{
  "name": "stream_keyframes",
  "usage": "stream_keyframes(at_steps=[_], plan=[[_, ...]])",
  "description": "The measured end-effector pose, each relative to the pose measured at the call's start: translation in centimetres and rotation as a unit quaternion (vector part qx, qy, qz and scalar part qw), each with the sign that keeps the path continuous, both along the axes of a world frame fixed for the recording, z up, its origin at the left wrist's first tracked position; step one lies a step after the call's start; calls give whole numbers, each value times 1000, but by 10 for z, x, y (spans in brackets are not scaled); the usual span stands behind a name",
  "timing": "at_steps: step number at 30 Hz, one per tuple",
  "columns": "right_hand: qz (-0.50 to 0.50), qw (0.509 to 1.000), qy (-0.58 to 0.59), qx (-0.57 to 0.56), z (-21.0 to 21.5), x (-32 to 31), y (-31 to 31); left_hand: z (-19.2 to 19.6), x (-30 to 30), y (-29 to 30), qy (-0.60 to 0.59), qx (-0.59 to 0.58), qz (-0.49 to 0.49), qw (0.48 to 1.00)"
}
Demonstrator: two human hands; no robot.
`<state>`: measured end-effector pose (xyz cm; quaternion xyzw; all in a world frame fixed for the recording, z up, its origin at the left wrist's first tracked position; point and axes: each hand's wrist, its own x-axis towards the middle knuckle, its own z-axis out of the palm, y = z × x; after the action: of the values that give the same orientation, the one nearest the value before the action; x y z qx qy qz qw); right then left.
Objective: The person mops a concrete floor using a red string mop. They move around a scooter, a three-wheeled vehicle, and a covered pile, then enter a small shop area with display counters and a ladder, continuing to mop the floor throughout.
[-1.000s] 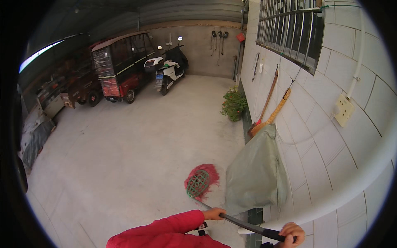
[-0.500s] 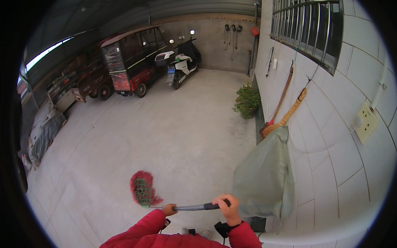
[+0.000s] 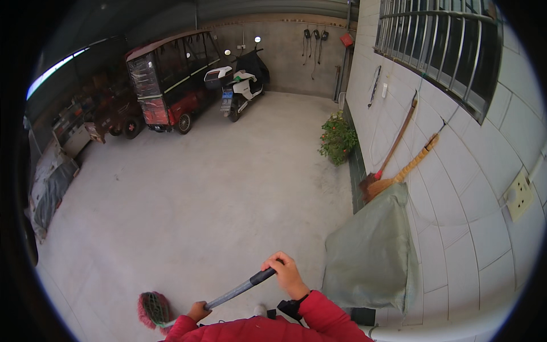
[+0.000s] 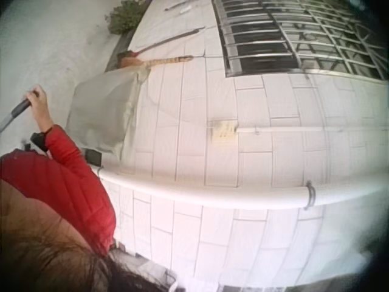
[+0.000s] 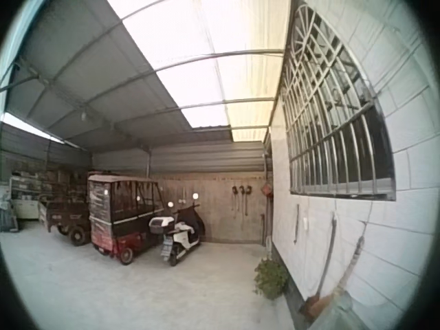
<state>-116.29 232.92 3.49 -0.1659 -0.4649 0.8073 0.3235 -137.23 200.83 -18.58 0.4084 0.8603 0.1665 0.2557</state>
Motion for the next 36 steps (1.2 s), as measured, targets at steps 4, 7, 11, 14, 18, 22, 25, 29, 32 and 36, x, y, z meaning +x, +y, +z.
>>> stream_keyframes(at_steps=[4,7,11,14,18,22,25,29,32,36], plan=[[-53,994,45,85,63,-9,20,26,-28,79,27,125,-27,991],[-159,978,82,104,95,17,22,38,-34,157,-2,184,-112,977],[-302,923,89,222,118,67,17,54,-13,263,-55,217,-251,942],[-410,860,72,295,123,112,12,59,22,336,-85,268,-346,895],[-420,800,83,421,137,156,21,54,91,426,-184,279,-444,832],[-609,675,4,417,153,156,33,47,170,505,-240,331,-513,755],[-621,659,-42,421,162,143,71,31,205,556,-227,271,-550,756],[-640,662,-13,389,173,152,128,24,210,592,-254,264,-524,769],[-590,691,-2,417,166,155,179,22,179,597,-245,295,-459,802],[-489,774,93,392,141,118,248,14,116,594,-201,277,-337,877]])
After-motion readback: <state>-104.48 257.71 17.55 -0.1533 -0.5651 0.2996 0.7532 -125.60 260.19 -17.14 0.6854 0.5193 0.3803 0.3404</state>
